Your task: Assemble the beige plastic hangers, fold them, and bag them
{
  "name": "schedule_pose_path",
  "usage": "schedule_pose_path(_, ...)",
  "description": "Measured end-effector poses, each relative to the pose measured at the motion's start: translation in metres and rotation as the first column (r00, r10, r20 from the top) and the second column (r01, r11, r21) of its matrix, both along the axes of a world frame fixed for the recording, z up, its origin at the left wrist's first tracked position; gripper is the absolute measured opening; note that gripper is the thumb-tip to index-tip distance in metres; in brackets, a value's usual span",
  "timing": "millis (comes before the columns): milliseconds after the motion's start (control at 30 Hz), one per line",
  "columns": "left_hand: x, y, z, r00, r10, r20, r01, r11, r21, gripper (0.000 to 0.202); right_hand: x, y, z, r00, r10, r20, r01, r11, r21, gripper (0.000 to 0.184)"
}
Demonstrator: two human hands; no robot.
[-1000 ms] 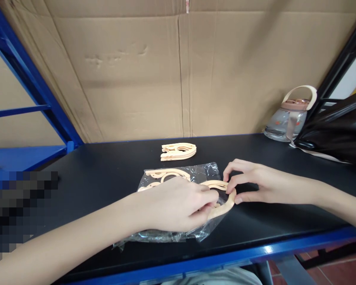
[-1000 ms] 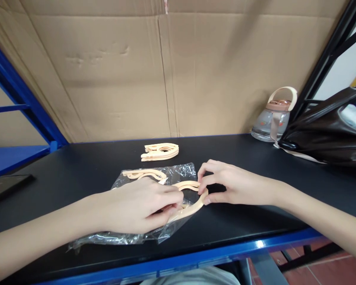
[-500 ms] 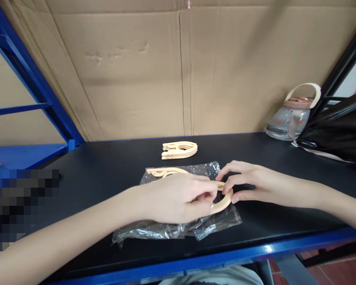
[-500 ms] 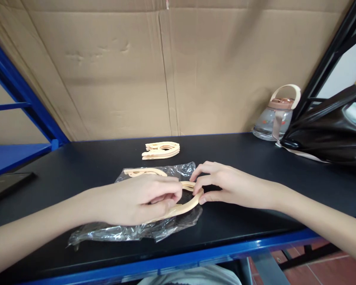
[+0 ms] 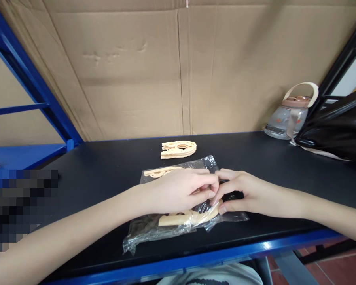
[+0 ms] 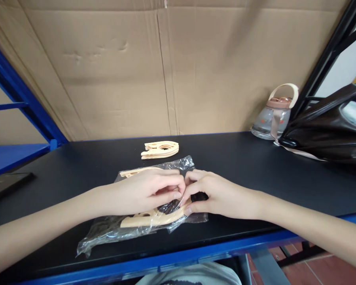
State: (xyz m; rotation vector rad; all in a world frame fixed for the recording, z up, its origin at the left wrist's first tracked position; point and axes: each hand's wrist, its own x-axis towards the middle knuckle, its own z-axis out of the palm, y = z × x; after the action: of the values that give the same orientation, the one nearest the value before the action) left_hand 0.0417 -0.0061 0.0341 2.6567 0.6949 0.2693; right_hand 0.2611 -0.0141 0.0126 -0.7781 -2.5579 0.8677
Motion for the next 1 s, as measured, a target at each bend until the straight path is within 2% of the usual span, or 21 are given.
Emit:
schedule_pose_path(100, -0.003, 0.000, 0.000, 1.000, 0.007, 0.018, -0.007, 1.000, -0.005, 0.015, 0.002, 0.001, -0.007, 0.998, -0.006, -0.065, 0.005, 1.000, -0.014, 0.019)
schedule_pose_path(300, -0.001, -0.001, 0.004, 0.998, 0.027, 0.059, -0.028, 1.000, 0.013, 0.015, 0.009, 0.006, -0.010, 0.997, -0.073, 0.003, 0.071, 0.982, 0.175, 0.014)
schedule_pose_path(500, 0.004, 0.003, -0.001, 0.994, 0.047, 0.098, -0.050, 0.998, 0.028, 0.016, 0.002, 0.011, -0.013, 0.995, -0.085, -0.045, 0.091, 0.980, 0.175, 0.021)
schedule_pose_path(667, 0.005, 0.005, -0.007, 0.989, 0.033, 0.145, -0.043, 0.997, 0.070, 0.018, -0.006, 0.013, -0.013, 0.990, -0.105, -0.096, 0.115, 0.988, 0.106, 0.023)
schedule_pose_path(767, 0.003, 0.004, -0.009, 0.987, 0.049, 0.151, -0.061, 0.995, 0.079, 0.020, -0.008, 0.012, -0.012, 0.983, -0.122, -0.137, 0.119, 0.992, -0.028, 0.024)
schedule_pose_path(900, 0.001, 0.002, -0.007, 0.986, 0.053, 0.157, -0.066, 0.995, 0.073, 0.018, -0.007, 0.009, -0.010, 0.976, -0.083, -0.200, 0.036, 0.973, -0.230, 0.026)
schedule_pose_path(967, 0.001, 0.000, -0.008, 0.987, 0.046, 0.154, -0.058, 0.996, 0.073, 0.017, -0.004, 0.006, -0.008, 0.980, -0.053, -0.193, 0.006, 0.972, -0.235, 0.026)
schedule_pose_path(1000, 0.001, -0.001, -0.009, 0.987, 0.052, 0.153, -0.063, 0.996, 0.069, 0.016, -0.002, 0.005, -0.007, 0.983, -0.052, -0.174, 0.017, 0.980, -0.196, 0.026)
